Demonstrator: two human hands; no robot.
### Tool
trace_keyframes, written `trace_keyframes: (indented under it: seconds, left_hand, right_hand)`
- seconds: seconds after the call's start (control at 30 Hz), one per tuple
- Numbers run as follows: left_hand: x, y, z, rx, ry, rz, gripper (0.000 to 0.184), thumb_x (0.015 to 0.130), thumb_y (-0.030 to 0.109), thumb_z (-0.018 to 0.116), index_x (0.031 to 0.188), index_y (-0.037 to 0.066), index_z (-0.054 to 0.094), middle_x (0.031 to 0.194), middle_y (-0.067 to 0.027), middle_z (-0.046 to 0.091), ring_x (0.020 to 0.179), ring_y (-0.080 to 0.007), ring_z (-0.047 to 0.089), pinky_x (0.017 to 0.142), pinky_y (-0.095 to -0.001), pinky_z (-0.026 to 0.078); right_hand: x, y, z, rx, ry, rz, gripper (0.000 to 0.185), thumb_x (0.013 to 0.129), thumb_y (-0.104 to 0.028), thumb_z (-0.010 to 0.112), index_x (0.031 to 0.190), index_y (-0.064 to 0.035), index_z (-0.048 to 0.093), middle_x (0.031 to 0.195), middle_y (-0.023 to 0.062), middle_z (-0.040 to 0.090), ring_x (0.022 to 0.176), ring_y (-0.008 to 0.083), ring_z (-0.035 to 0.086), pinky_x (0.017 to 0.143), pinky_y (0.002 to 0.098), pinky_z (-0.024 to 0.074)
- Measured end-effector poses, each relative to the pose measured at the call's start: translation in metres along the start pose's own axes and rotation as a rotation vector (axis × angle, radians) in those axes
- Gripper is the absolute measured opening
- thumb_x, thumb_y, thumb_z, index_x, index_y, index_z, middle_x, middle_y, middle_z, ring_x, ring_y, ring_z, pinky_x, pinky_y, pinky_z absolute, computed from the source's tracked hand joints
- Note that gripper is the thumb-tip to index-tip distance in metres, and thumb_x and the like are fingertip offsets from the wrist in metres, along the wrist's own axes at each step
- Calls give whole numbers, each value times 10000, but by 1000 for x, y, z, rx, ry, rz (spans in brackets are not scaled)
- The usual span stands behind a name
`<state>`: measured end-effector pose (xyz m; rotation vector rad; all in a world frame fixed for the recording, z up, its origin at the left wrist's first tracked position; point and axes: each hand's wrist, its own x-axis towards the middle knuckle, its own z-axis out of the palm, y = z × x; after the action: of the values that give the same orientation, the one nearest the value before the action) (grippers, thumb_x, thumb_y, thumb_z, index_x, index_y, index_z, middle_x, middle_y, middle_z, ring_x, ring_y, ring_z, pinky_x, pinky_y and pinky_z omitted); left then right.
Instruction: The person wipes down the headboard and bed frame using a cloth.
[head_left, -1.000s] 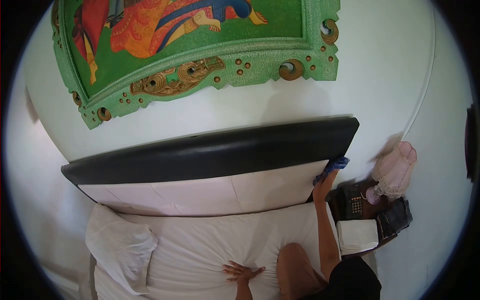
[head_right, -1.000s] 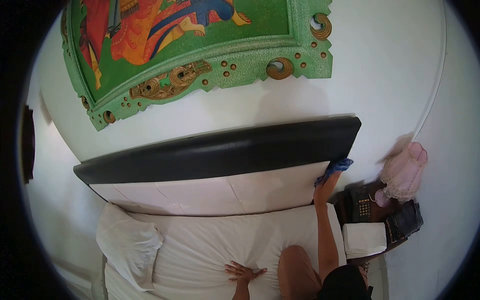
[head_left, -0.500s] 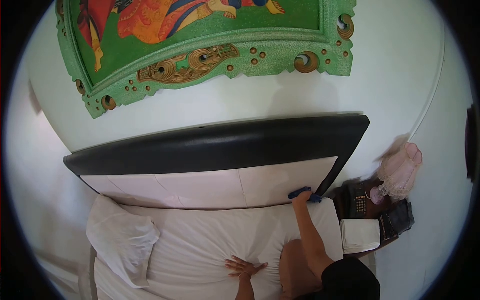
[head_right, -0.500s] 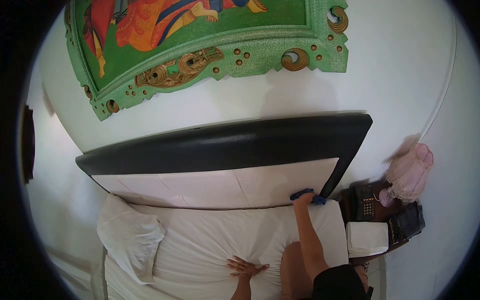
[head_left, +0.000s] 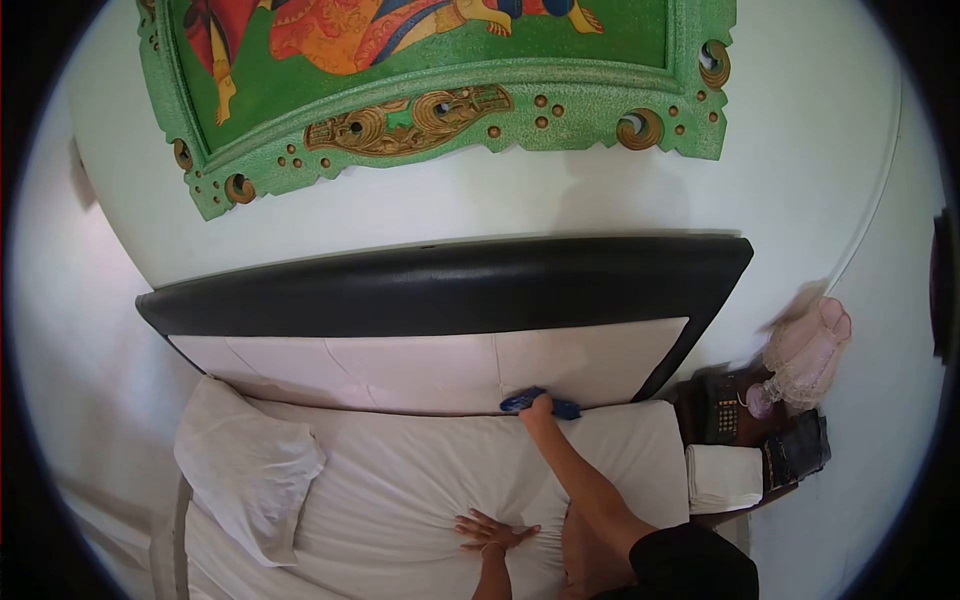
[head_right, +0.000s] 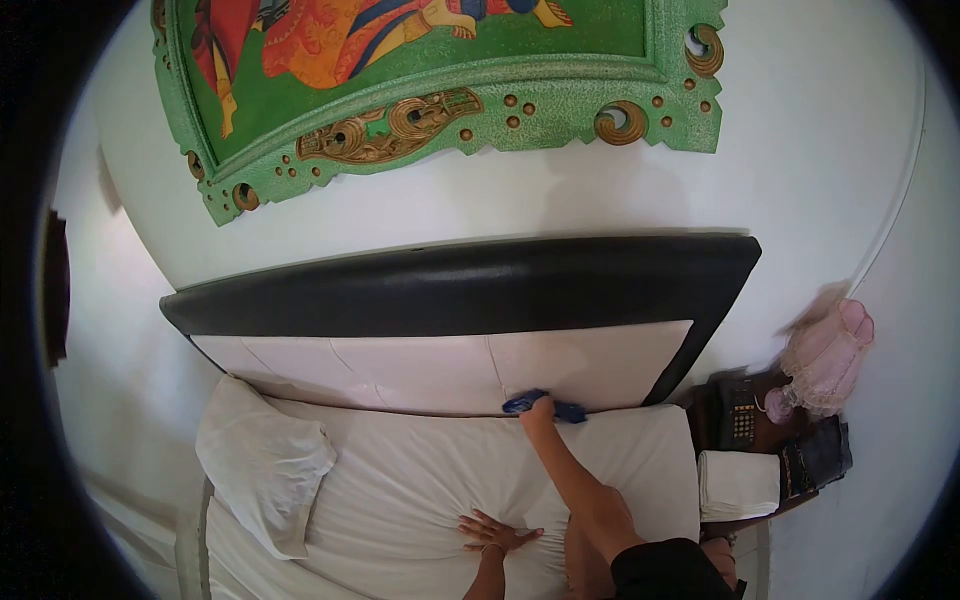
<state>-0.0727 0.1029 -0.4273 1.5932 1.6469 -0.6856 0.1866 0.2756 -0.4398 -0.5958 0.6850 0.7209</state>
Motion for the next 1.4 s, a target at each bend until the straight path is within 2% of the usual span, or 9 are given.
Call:
trace_keyframes:
  seconds: [0.1, 0.17, 0.2, 0.4, 0.9, 1.07, 1.17, 1.3, 1.4]
  left_hand:
    - [-6, -1, -3, -41, -6, 21, 1707, 450, 859, 737, 1377, -7, -405, 1448, -303, -418, 1350, -484, -382, 1028, -770, -56]
    - [-4, -1, -3, -33, 11, 25, 1707, 450, 860, 736, 1376, -7, -406, 1448, -303, -418, 1350, -484, -382, 1027, -773, -48]
    - [-2, -2, 0, -25, 24, 26, 1706, 451, 861, 735, 1375, -6, -408, 1447, -304, -419, 1350, -485, -382, 1025, -776, -40]
    - [-1, -4, 1, -19, 32, 44, 1711, 445, 867, 731, 1372, -8, -411, 1441, -310, -422, 1341, -499, -383, 1022, -785, -9]
    - [-26, -7, 20, -81, 355, 128, 1710, 393, 871, 741, 1469, 33, -290, 1513, -280, -335, 1386, -500, -309, 1037, -770, -1]
    - [-16, -44, 79, -171, 740, 449, 1239, 688, 646, 752, 1568, 109, 64, 1590, -287, -57, 1451, -509, -96, 1080, -732, 31]
    - [-93, -65, 125, -9, 598, 551, 961, 795, 512, 723, 1553, 187, 228, 1577, -322, 10, 1433, -558, -50, 1055, -762, 26]
    - [-265, -74, 202, -19, 515, 108, 1094, 633, 623, 799, 1538, 292, 281, 1560, -340, -127, 1400, -611, -97, 985, -822, 27]
    - [-316, -96, 271, -200, 226, -263, 1205, 641, 616, 817, 1569, 340, 100, 1480, -383, -295, 1360, -677, -64, 980, -817, 88]
  right_hand:
    - [32, 24, -10, -6, 16, 210, 321, 1008, -277, 404, 1183, -103, 609, 1206, 54, 636, 1088, 247, 607, 944, 408, 505]
    - [36, 26, -16, 52, -400, 544, 254, 1016, -250, 428, 964, -91, 620, 934, 65, 677, 875, 259, 652, 935, 434, 520]
    - [-1, 14, -9, -90, -608, 508, 242, 972, -137, 432, 1041, -43, 645, 1016, 78, 691, 940, 224, 659, 900, 411, 538]
    - [-178, -88, 15, -440, -730, 535, 210, 903, -178, 590, 1037, -28, 649, 992, 81, 701, 921, 206, 672, 891, 382, 538]
    - [-315, -274, -131, -684, -489, 145, 331, 892, -125, 696, 1165, 35, 599, 1052, 114, 691, 938, 223, 683, 863, 372, 559]
    - [-335, -332, -169, -620, -519, 111, 311, 935, -155, 652, 1182, 24, 594, 1081, 100, 681, 965, 209, 669, 865, 368, 549]
    - [-344, -366, -186, -605, -539, 110, 312, 948, -174, 641, 1185, 22, 591, 1089, 97, 681, 967, 208, 668, 879, 366, 544]
    - [-360, -414, -200, -665, -547, 137, 311, 958, -180, 625, 1192, 21, 587, 1108, 100, 681, 972, 211, 671, 890, 366, 543]
    - [-381, -445, -200, -698, -593, 232, 329, 967, -205, 612, 1208, 15, 574, 1100, 97, 682, 953, 214, 675, 882, 376, 545]
